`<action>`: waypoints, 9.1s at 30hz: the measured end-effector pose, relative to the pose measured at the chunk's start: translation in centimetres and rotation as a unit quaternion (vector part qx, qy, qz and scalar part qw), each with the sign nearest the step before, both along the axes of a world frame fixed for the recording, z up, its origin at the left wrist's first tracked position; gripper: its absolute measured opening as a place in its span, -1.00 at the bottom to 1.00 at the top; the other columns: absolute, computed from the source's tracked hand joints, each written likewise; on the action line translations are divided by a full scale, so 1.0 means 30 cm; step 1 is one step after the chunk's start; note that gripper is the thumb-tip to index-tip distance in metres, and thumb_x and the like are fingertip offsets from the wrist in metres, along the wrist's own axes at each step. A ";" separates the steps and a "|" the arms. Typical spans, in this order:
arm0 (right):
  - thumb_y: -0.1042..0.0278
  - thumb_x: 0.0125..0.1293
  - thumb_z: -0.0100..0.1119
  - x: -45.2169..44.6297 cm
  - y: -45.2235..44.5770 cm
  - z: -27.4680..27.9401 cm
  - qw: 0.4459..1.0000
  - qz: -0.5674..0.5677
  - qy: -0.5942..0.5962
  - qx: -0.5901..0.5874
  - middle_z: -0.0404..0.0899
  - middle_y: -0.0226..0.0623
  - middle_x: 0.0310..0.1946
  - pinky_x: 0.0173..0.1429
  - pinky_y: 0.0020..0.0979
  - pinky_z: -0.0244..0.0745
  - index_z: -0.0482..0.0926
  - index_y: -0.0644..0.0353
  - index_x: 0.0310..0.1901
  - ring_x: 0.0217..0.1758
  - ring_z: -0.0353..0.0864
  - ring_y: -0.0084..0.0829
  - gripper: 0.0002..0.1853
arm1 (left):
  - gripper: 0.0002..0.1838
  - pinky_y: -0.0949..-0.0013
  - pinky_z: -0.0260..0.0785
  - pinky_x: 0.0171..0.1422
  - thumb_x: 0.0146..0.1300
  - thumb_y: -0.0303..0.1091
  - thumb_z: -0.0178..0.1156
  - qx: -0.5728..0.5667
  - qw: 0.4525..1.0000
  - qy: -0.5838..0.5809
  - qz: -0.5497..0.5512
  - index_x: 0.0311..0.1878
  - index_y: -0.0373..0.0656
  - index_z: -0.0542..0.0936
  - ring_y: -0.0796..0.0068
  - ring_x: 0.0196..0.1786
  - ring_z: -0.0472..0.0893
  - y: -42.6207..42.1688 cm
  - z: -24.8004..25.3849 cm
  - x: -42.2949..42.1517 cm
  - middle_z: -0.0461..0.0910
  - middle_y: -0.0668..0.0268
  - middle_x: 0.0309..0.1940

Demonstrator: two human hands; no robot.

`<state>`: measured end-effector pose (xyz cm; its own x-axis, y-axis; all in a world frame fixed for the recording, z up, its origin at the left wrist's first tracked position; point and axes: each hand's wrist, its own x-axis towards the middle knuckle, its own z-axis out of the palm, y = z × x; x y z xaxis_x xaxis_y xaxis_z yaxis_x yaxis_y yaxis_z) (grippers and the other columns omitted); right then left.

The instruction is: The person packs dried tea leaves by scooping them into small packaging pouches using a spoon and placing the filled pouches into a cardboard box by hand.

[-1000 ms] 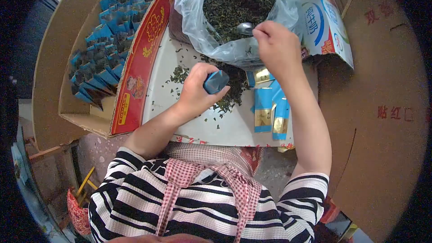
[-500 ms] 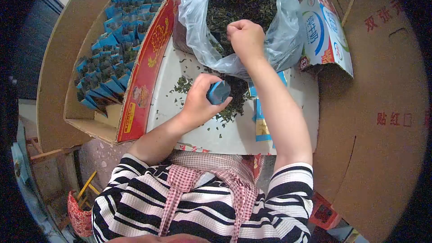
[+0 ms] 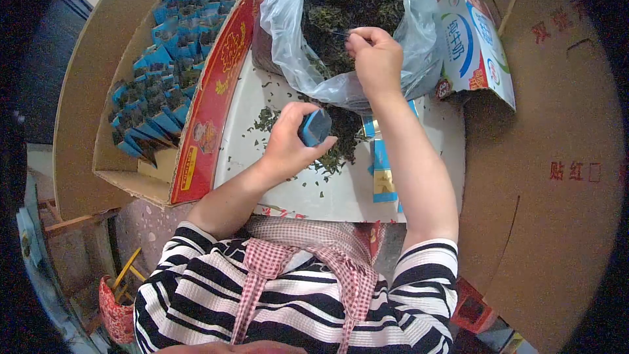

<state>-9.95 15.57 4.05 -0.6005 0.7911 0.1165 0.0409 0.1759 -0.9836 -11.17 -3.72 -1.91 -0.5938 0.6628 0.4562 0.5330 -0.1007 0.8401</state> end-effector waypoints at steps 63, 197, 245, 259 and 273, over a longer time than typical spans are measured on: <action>0.60 -0.10 0.14 0.427 -0.253 0.258 0.767 0.264 -0.151 0.564 0.57 -0.19 -0.34 -0.19 -0.25 0.48 0.53 0.25 -0.34 -0.25 0.56 -0.16 -0.80 | -0.40 0.25 0.32 0.19 -0.19 -0.48 0.43 0.006 0.999 -0.014 -0.051 0.01 -0.23 0.45 0.17 0.05 0.46 -0.009 -0.019 0.013 0.44 0.13 -0.07; 0.49 0.28 0.17 0.800 -0.398 -0.249 0.983 0.021 -0.160 0.088 0.59 -0.31 -0.38 -0.18 -0.52 0.42 0.59 0.36 -0.23 -0.30 0.51 -0.55 -0.89 | -0.39 0.28 0.38 0.15 -0.11 -0.37 0.50 0.007 0.995 -0.040 -0.087 0.06 -0.22 0.50 0.19 0.05 0.53 -0.182 0.194 0.047 0.52 0.14 -0.03; 0.57 0.31 0.15 0.841 -0.412 -0.278 0.990 0.041 -0.063 0.123 0.55 -0.39 -0.33 -0.16 -0.59 0.40 0.57 0.36 -0.19 -0.28 0.47 -0.63 -0.92 | -0.61 0.46 0.49 -0.16 0.22 -0.29 0.30 -0.318 0.903 0.157 0.242 0.03 -0.34 0.54 0.58 -0.26 0.59 -0.562 0.446 -0.215 0.57 0.23 -0.18; 0.63 0.21 0.17 0.946 -0.256 -0.207 0.870 -0.127 -0.173 0.444 0.61 -0.13 -0.28 -0.07 -0.34 0.50 0.58 0.33 -0.20 -0.20 0.61 -0.24 -0.88 | -0.66 0.48 0.45 -0.14 0.23 -0.42 0.20 -0.308 0.914 -0.163 -0.206 0.04 -0.40 0.51 0.60 -0.23 0.56 -0.186 0.073 0.237 0.60 0.29 -0.27; 0.58 0.19 0.20 0.885 -0.424 -0.199 0.948 -0.072 -0.105 0.293 0.62 -0.10 -0.32 -0.15 -0.29 0.51 0.58 0.31 -0.26 -0.26 0.62 -0.15 -0.91 | -0.37 0.53 0.42 -0.29 0.25 -0.40 0.22 -0.261 0.775 -0.544 -0.187 0.26 -0.57 0.23 0.55 -0.32 0.52 0.033 0.001 0.291 0.51 0.22 -0.26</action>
<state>16.60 2.86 -1.93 -0.5496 0.7026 0.4520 0.2895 0.6677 -0.6859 -2.43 -2.72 -1.89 -0.1603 0.8073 -0.5679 -0.5051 0.4272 0.7499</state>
